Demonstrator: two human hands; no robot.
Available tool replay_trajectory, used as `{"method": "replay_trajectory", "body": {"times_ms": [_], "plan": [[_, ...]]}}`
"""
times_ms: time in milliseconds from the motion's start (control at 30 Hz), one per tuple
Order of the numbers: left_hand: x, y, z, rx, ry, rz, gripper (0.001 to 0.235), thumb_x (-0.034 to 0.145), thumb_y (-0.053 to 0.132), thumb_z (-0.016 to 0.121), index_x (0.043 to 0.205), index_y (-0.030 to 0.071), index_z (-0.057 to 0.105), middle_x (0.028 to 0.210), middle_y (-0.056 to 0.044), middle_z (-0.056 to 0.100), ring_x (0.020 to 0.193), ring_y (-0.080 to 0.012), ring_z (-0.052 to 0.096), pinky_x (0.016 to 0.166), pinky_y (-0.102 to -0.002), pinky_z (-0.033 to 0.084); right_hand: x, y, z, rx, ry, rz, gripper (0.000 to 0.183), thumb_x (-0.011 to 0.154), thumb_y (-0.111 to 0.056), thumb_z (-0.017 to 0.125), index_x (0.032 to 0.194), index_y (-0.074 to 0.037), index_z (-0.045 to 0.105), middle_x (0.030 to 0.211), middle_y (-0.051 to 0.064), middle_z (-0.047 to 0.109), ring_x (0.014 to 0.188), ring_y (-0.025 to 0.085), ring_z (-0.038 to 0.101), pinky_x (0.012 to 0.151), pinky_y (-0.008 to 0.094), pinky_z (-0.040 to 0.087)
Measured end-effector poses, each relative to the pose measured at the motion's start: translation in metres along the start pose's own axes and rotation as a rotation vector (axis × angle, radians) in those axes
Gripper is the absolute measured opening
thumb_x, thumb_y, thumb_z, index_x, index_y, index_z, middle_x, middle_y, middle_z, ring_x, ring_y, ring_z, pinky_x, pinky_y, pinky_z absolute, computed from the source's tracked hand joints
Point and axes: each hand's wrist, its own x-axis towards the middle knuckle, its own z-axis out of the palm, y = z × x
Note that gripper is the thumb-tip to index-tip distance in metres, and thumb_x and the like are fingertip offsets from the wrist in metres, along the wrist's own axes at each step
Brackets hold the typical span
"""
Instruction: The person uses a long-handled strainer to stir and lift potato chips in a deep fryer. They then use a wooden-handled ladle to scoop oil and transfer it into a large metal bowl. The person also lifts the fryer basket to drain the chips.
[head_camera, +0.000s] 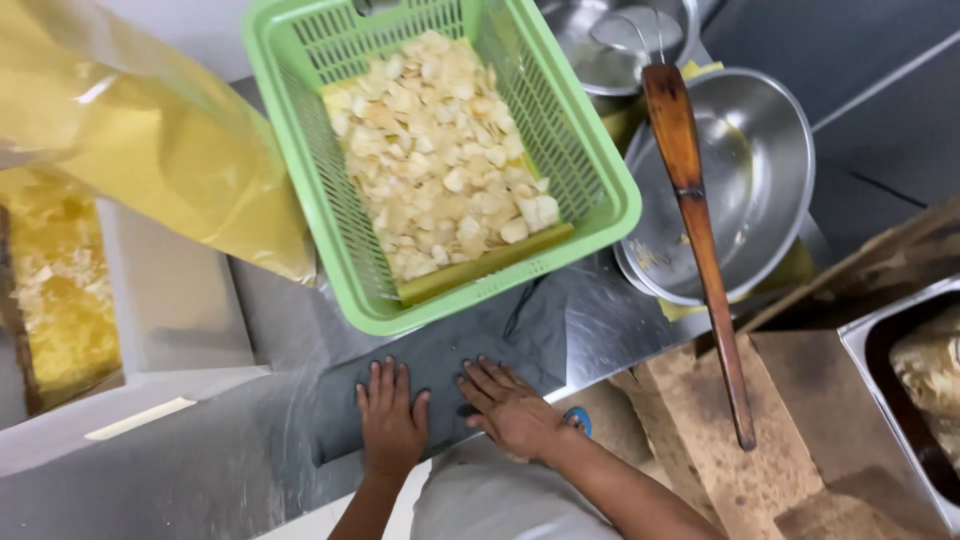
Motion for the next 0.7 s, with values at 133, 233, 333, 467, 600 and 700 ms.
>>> {"method": "replay_trajectory", "body": {"times_ms": [133, 233, 333, 467, 600, 700], "plan": [[-0.007, 0.003, 0.004, 0.175, -0.041, -0.078, 0.062, 0.103, 0.048, 0.043, 0.151, 0.01, 0.051, 0.161, -0.013, 0.045, 0.153, -0.0373, 0.037, 0.119, -0.064, 0.029, 0.026, 0.04, 0.002, -0.088, -0.316, 0.179, 0.062, 0.105, -0.054, 0.031, 0.162, -0.029, 0.03, 0.173, 0.003, 0.009, 0.158, 0.031, -0.002, 0.12, 0.056, 0.015], [-0.007, -0.003, 0.008, 0.196, -0.088, -0.137, 0.067, 0.1, 0.057, 0.043, 0.154, 0.017, 0.048, 0.165, -0.011, 0.038, 0.155, -0.0413, 0.029, 0.118, -0.068, 0.025, 0.029, 0.07, -0.036, -0.249, -0.38, 0.462, 0.069, 0.104, -0.057, 0.02, 0.165, -0.026, 0.015, 0.174, 0.006, -0.001, 0.159, 0.034, -0.005, 0.119, 0.054, 0.024], [-0.006, -0.009, 0.008, 0.172, -0.151, -0.184, 0.082, 0.098, 0.071, 0.037, 0.159, 0.017, 0.039, 0.17, -0.011, 0.026, 0.158, -0.0434, 0.015, 0.121, -0.069, 0.013, 0.001, 0.114, -0.051, -0.277, -0.331, 0.725, 0.072, 0.103, -0.059, 0.019, 0.165, -0.025, 0.005, 0.174, 0.002, -0.006, 0.16, 0.03, -0.009, 0.125, 0.057, -0.001], [0.008, -0.006, -0.001, 0.123, -0.333, -0.317, 0.1, 0.09, 0.085, 0.038, 0.161, 0.016, 0.028, 0.172, -0.013, 0.009, 0.157, -0.0418, -0.004, 0.121, -0.066, -0.004, -0.053, 0.135, -0.03, -0.49, 0.109, 0.524, 0.065, 0.095, -0.052, 0.051, 0.152, -0.022, 0.046, 0.164, 0.012, 0.039, 0.152, 0.045, 0.029, 0.116, 0.065, 0.026], [0.031, 0.002, -0.021, 0.076, -0.582, -0.359, 0.105, 0.086, 0.086, 0.036, 0.163, 0.016, 0.021, 0.171, -0.016, 0.006, 0.155, -0.0448, -0.004, 0.121, -0.067, -0.004, -0.091, 0.066, -0.024, -0.217, 0.451, 0.326, 0.047, 0.098, -0.023, 0.055, 0.143, -0.012, 0.055, 0.155, 0.015, 0.049, 0.141, 0.042, 0.042, 0.115, 0.057, 0.037], [0.063, 0.009, -0.044, 0.166, -0.764, -0.354, 0.107, 0.086, 0.085, 0.043, 0.163, 0.016, 0.017, 0.17, -0.018, 0.006, 0.153, -0.0477, 0.003, 0.12, -0.067, 0.007, -0.142, 0.037, 0.021, -0.075, 0.527, 0.444, 0.042, 0.095, -0.021, 0.06, 0.136, -0.011, 0.062, 0.141, 0.013, 0.06, 0.123, 0.038, 0.057, 0.103, 0.049, 0.049]]}}
